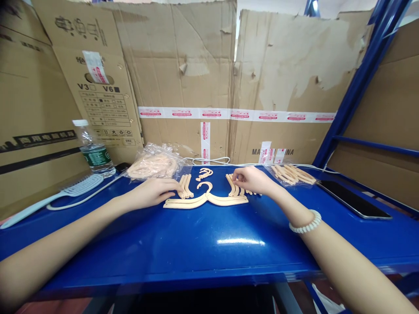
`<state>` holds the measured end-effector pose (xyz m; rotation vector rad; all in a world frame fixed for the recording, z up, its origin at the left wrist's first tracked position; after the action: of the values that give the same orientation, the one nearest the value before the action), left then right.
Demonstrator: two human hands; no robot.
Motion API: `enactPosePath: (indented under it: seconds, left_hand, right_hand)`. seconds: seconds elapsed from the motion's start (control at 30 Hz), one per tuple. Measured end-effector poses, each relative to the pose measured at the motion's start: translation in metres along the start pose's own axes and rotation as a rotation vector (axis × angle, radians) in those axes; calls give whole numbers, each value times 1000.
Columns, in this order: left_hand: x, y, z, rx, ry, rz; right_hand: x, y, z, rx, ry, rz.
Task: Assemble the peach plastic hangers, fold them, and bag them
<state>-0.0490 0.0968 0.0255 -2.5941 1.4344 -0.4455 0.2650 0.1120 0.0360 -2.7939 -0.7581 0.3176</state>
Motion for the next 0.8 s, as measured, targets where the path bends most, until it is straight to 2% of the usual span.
enactPosePath:
  seconds: [0.27, 0.57, 0.8]
  left_hand:
    - [-7, 1, 5, -7, 35, 42]
    - [-9, 1, 5, 13, 6, 31]
    - [-12, 0, 8, 9, 8, 40]
  right_hand:
    - [-3, -26, 13, 95, -18, -40]
    - [-23, -69, 27, 49, 90, -115]
    - [-40, -88, 39, -17, 212, -161]
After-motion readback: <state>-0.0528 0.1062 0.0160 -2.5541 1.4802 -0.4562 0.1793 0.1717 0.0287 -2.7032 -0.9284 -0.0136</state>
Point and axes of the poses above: each hand's wrist, its own y-axis away from the middle knuckle, its own z-axis out of the palm, x = y × z, the point moved 3 cm from there along -y, towards the middle knuckle, and after that the axes turned 7 degrees about y, right-handed, at the moved point
